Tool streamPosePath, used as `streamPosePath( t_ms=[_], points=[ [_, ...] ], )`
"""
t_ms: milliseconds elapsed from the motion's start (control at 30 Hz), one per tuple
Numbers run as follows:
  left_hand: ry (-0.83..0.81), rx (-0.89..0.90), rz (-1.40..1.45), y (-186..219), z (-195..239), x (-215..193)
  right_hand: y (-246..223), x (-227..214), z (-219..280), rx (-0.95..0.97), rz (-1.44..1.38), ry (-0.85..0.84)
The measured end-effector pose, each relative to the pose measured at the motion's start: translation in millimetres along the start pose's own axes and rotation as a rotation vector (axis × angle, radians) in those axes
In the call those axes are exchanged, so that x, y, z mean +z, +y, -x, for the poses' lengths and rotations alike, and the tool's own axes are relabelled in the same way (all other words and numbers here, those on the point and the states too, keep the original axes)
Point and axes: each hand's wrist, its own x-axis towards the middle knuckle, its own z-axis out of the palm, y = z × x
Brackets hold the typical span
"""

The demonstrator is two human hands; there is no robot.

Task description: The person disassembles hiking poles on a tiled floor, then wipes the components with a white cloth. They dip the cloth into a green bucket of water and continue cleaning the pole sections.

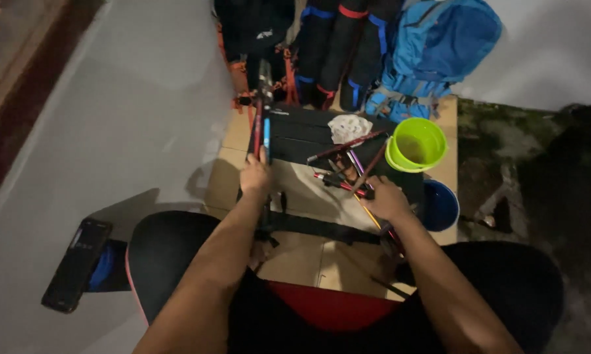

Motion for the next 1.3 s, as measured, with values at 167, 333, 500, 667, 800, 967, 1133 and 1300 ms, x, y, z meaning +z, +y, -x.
streamPosePath(
  t_ms=[167, 333, 500, 667, 800, 967, 1133, 1300],
  points=[
    [0.048, 0.023, 0.074, -8.4, -5.0, 10.8, -1.6, 8.9, 1.4, -0.034, -0.039, 0.03],
    [0.029, 0.006, 0.103, -10.2, -6.9, 10.4, -22.2, -10.3, 17.9, -0.032, -0.053, 0.002],
    [-0.033, 0.042, 0.11, -9.8, -1.6, -5.8, -38.4, -20.3, 24.5, 0.024, 0.038, -0.093],
    [-0.048, 0.106, 0.028, -3.2, -6.0, 8.1, -43.8, -18.6, 24.0, 0.027, 0.065, -0.108],
    [-0.02, 0.155, 0.023, 1.0, -1.1, 7.7, -44.6, -22.3, 23.2, -0.025, 0.114, -0.176],
    [-0.039, 0.08, 0.083, 12.5, 25.2, -31.5, -52.0, -36.0, 39.1, -0.176, 0.101, 0.024],
    [0.063, 0.235, 0.007, 41.0, 54.0, -79.1, -63.8, -56.5, 51.7, -0.266, 0.064, 0.074],
    [-0.089, 0.422, 0.875, 70.0, 72.0, -96.7, -65.1, -60.3, 58.3, -0.19, -0.195, 0.155]
  ],
)
